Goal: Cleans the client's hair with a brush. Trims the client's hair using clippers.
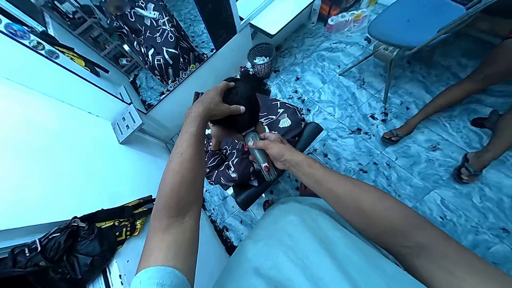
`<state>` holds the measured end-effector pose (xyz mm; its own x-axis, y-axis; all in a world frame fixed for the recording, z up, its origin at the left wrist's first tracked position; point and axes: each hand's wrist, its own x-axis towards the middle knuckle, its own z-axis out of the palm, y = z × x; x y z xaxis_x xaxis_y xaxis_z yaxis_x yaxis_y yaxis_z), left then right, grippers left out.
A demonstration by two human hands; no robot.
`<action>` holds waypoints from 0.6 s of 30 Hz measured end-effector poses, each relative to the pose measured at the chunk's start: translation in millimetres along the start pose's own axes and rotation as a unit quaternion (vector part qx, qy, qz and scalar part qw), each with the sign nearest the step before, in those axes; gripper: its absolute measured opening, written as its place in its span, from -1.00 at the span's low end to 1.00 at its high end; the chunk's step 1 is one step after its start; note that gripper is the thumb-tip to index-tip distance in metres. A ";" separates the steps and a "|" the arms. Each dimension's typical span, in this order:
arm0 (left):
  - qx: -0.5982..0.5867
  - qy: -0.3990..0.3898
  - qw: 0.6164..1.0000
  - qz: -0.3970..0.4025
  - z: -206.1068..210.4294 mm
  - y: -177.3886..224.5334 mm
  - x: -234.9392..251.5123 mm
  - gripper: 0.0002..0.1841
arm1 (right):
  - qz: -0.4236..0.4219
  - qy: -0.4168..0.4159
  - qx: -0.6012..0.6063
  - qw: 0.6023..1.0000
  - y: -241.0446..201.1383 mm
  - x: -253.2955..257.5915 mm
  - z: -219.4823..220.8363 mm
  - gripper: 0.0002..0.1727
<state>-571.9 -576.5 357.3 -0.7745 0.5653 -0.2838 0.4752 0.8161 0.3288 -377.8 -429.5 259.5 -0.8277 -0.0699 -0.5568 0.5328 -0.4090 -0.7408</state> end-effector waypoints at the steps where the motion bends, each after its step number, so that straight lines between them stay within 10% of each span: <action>1: -0.003 0.001 1.000 0.002 0.9 -1.4 -0.9 0.04 | 0.020 0.004 -0.007 1.000 1.8 -0.8 -2.7 -0.53; 9: -0.156 0.105 0.981 0.033 15.3 -25.4 -15.7 -0.15 | 0.094 -0.119 -0.077 0.985 -25.3 -7.1 -79.1 -0.61; 11: -0.408 0.324 0.853 0.036 32.4 -43.6 -40.9 -0.41 | 0.102 -0.126 -0.021 0.987 -28.6 -15.8 -139.6 -0.59; 14: -0.643 0.546 0.529 0.097 57.9 -12.3 -71.4 -0.15 | 0.095 -0.054 0.094 0.990 -34.3 -19.5 -233.4 -0.51; 18: -0.702 0.411 0.569 0.119 125.7 102.3 -38.2 -0.03 | 0.108 0.086 0.122 0.983 -46.8 -1.1 -347.2 -0.50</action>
<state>-441.3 -499.6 288.6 -0.9658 -0.0775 0.2474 0.2525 -0.4981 0.8295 -340.8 -94.4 164.3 -0.6471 -0.0333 -0.7617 0.6173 -0.6092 -0.4978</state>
